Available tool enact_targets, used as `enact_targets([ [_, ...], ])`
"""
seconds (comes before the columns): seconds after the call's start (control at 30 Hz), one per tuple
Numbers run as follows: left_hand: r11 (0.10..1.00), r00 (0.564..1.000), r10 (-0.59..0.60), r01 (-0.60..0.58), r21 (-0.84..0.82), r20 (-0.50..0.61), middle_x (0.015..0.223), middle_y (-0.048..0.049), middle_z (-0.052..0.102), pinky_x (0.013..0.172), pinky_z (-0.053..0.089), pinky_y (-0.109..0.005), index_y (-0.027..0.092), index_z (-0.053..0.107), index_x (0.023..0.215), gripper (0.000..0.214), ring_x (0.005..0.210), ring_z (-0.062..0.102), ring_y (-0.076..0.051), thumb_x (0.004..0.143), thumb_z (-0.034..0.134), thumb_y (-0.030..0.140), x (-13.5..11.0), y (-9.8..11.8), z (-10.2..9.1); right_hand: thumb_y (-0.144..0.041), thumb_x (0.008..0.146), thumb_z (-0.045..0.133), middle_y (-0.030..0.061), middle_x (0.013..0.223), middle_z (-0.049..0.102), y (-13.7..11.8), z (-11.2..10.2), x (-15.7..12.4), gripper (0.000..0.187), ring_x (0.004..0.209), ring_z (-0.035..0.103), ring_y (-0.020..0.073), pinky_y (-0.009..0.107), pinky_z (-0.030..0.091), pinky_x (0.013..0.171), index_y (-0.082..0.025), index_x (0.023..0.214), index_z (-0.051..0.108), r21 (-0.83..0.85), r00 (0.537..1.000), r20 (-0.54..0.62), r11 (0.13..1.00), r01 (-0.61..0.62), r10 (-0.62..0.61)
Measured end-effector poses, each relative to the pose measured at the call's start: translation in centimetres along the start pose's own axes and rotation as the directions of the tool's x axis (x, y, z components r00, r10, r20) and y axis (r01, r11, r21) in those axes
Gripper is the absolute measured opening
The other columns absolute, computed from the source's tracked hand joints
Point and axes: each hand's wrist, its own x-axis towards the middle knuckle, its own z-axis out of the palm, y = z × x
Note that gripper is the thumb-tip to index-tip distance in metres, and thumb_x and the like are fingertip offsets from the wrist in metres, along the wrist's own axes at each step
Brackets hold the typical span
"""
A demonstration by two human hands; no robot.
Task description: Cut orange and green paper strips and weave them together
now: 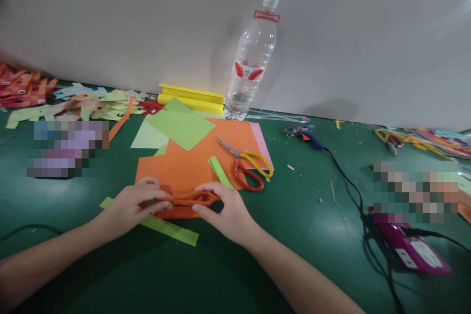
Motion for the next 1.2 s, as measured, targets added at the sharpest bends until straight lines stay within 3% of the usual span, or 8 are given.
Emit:
enact_targets([
  [0.2,0.999,0.999,0.032,-0.032,-0.010,0.011,0.078,0.0011,0.071,0.071,0.039,-0.028,0.021,0.066,0.091,0.018,0.069,0.053,-0.016,0.093,0.051,0.029,0.09,-0.27,0.03,-0.031,0.079,0.065,0.0043,0.096,0.072,-0.06,-0.08,0.17,0.018,0.088,0.066,0.0188,0.031,0.052,0.077,-0.022,0.096,0.066,-0.036,0.999,0.013,0.999,-0.030,0.030],
  [0.43,0.998,0.998,0.053,-0.052,-0.046,0.026,0.083,0.0005,0.072,0.073,0.039,-0.029,0.021,0.064,0.098,0.018,0.072,0.056,-0.015,0.094,0.046,0.023,0.03,-0.08,-0.10,-0.032,0.082,0.063,0.0011,0.077,0.072,0.03,0.04,0.35,0.013,0.071,0.066,0.0148,0.026,0.050,0.066,-0.021,0.081,0.068,-0.049,0.999,0.012,0.998,-0.046,0.047],
  [0.8,0.993,0.995,0.102,-0.102,-0.057,-0.005,0.075,0.0027,0.069,0.074,0.038,-0.029,0.022,0.065,0.096,0.011,0.062,0.051,-0.013,0.091,0.056,0.026,0.08,-0.23,0.16,-0.033,0.079,0.067,0.0005,0.073,0.072,0.11,0.09,0.15,0.013,0.067,0.066,0.0142,0.024,0.049,0.063,-0.020,0.077,0.070,-0.050,0.996,-0.003,0.995,-0.091,0.091],
  [1.2,0.993,0.995,0.093,-0.090,-0.081,0.029,0.077,0.0019,0.072,0.076,0.039,-0.031,0.022,0.064,0.093,0.014,0.065,0.059,-0.013,0.093,0.051,0.028,0.00,-0.02,-0.10,-0.034,0.079,0.067,0.0003,0.069,0.072,-0.02,0.11,0.15,0.015,0.063,0.066,0.0136,0.024,0.050,0.061,-0.020,0.074,0.069,-0.003,0.994,0.018,0.995,-0.104,0.104],
])
